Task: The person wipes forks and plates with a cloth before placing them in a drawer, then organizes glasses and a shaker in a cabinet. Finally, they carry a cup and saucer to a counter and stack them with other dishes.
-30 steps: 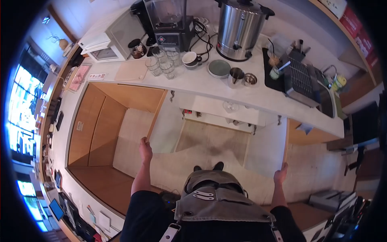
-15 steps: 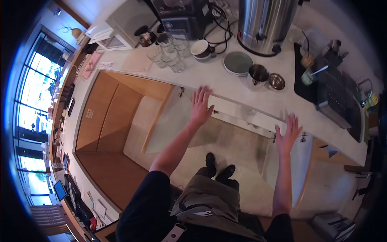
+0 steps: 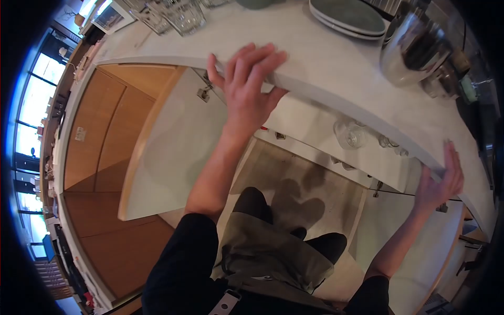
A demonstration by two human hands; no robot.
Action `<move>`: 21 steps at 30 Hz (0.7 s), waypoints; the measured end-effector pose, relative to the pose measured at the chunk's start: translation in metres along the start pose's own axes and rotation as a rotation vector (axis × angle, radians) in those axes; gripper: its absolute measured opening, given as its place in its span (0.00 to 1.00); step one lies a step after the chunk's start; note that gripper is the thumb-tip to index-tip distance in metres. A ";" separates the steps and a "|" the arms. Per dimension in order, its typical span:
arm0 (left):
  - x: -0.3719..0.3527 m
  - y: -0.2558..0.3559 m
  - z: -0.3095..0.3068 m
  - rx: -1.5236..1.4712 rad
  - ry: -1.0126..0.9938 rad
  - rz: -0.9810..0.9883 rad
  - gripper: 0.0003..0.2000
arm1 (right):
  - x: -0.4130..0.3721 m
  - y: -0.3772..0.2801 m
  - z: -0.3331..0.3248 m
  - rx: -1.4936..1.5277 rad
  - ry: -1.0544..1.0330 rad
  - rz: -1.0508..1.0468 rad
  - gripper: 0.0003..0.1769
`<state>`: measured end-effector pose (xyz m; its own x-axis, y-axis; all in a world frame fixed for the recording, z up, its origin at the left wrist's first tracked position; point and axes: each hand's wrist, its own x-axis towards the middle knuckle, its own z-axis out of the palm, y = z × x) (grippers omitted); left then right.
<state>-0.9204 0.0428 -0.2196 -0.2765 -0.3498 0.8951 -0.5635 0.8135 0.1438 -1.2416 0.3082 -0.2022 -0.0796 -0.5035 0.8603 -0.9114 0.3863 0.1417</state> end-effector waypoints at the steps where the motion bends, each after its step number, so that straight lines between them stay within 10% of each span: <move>1: -0.001 -0.004 0.006 -0.012 0.058 0.038 0.31 | -0.002 0.001 0.004 -0.002 0.037 -0.017 0.27; 15: 0.003 -0.044 -0.009 -0.311 0.238 0.292 0.11 | -0.018 0.031 0.039 -0.051 0.318 -0.040 0.31; 19: 0.046 -0.108 -0.108 -0.438 0.693 -0.137 0.14 | -0.020 0.020 0.036 -0.052 0.323 -0.027 0.34; 21: 0.095 -0.146 -0.138 -0.974 0.971 -0.287 0.14 | -0.019 0.013 0.036 -0.043 0.346 -0.019 0.35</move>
<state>-0.7570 -0.0446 -0.0976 0.6207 -0.4259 0.6583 0.3614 0.9005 0.2419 -1.2664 0.2955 -0.2345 0.0850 -0.2218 0.9714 -0.8932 0.4152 0.1730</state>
